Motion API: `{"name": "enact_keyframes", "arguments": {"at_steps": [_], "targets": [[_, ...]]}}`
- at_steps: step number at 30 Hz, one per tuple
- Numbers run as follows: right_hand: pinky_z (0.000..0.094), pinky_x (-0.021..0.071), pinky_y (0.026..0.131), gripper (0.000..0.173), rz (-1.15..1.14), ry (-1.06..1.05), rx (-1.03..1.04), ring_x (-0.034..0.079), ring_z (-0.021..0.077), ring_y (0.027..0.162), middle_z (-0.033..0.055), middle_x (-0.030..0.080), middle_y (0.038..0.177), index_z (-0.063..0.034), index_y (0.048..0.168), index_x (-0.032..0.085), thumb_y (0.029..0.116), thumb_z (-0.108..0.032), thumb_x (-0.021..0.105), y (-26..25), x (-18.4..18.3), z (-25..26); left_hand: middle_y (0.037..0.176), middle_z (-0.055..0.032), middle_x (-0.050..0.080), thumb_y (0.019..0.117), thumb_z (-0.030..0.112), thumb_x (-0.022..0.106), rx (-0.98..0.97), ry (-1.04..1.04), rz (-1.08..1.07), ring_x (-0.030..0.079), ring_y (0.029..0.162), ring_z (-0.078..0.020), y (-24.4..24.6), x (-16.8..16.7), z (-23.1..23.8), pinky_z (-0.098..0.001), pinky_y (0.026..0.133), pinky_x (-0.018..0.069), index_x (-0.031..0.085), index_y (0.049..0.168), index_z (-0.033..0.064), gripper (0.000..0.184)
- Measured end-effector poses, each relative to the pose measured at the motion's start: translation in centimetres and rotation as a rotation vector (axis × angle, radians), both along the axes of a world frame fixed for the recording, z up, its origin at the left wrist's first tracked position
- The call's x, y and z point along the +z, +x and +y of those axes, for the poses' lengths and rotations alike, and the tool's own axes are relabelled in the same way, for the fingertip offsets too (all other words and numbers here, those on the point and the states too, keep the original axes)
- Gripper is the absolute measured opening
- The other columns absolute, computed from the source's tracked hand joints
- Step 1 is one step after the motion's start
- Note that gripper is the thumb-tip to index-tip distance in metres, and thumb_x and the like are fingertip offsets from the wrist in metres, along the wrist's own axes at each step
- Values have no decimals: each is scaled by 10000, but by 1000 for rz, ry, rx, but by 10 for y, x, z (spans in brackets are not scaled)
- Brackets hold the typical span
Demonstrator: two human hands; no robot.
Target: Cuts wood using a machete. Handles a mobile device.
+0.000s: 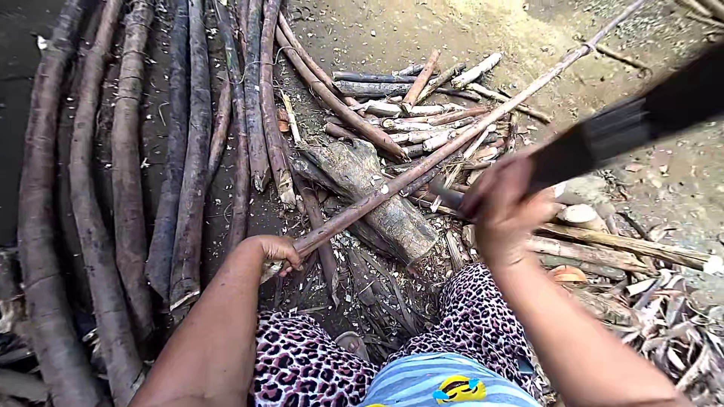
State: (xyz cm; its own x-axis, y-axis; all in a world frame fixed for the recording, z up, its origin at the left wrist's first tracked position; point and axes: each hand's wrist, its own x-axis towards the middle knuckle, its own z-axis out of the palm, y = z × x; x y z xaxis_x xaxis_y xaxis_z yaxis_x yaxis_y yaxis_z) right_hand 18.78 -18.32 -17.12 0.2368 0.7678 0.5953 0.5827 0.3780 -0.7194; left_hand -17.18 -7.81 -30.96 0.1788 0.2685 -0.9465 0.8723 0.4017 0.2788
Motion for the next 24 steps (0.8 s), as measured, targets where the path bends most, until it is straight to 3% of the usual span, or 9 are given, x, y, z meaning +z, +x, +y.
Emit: {"name": "enact_keyframes", "arguments": {"at_steps": [1, 3, 5, 8, 9, 11, 13, 18, 24], "targets": [[409, 552, 597, 297, -149, -382, -19, 610, 219, 593, 114, 579, 693, 99, 1112, 534, 1053, -181, 451, -1, -53, -31, 644, -38, 545, 976, -21, 617, -3, -6, -2, 573, 530, -128, -2, -2, 2, -246, 534, 520, 574, 1008, 15, 65], [544, 531, 925, 419, -279, -1221, 97, 691, 382, 1002, 259, 672, 1066, 71, 1340, 500, 1095, -265, 451, -6, -118, -64, 652, -47, 568, 948, -36, 628, -2, -4, -11, 590, 541, -137, -5, -7, -1, -262, 549, 534, 586, 982, 13, 73], [545, 504, 981, 435, -229, -1528, 163, 663, 382, 1105, 261, 647, 1190, 39, 1394, 481, 1100, -282, 457, -13, -135, -61, 658, -35, 544, 947, -42, 608, 2, 20, -22, 558, 542, -125, -7, -5, 1, -255, 550, 508, 569, 982, 19, 81], [483, 553, 787, 376, -47, -1521, 203, 666, 302, 825, 198, 635, 1025, 9, 1348, 505, 1101, -271, 464, -27, -127, -64, 700, -55, 569, 953, 3, 682, -54, 160, 22, 567, 549, -119, -19, -13, 0, -246, 546, 514, 587, 1094, -8, 171], [462, 556, 728, 360, 15, -1505, 191, 650, 279, 748, 178, 623, 972, 3, 1331, 510, 1102, -271, 462, -30, -127, -64, 800, -106, 615, 922, 52, 763, -138, 274, 81, 599, 631, -164, -15, -9, 0, -306, 613, 535, 604, 1176, -18, 307], [409, 551, 631, 330, 149, -1477, 168, 609, 227, 629, 136, 592, 879, -10, 1307, 509, 1110, -269, 452, -40, -132, -68, 1109, -268, 675, 865, 126, 847, -275, 450, 240, 670, 998, -403, 3, 6, -6, -594, 885, 533, 603, 1301, -32, 525], [361, 535, 561, 301, 307, -1449, 150, 561, 182, 546, 97, 551, 801, -15, 1287, 501, 1114, -255, 443, -47, -140, -74, 1257, -304, 649, 864, 134, 802, -302, 550, 381, 623, 1196, -492, 26, 11, -23, -702, 970, 478, 585, 1342, -18, 547], [287, 501, 448, 231, 600, -1349, 92, 502, 127, 443, 40, 489, 672, -8, 1223, 507, 1092, -199, 511, -50, -134, -76, 1203, -283, 685, 923, 152, 725, -280, 715, 486, 662, 1143, -485, 43, 5, -32, -683, 912, 507, 595, 1326, 25, 442], [293, 534, 491, 263, 419, -1398, 170, 550, 127, 484, 56, 552, 736, -20, 1276, 509, 1069, -181, 535, -18, -76, -97, 1015, -231, 705, 872, 162, 824, -295, 616, 172, 686, 956, -420, 22, 34, -34, -656, 843, 533, 679, 1149, 32, 339]]}}
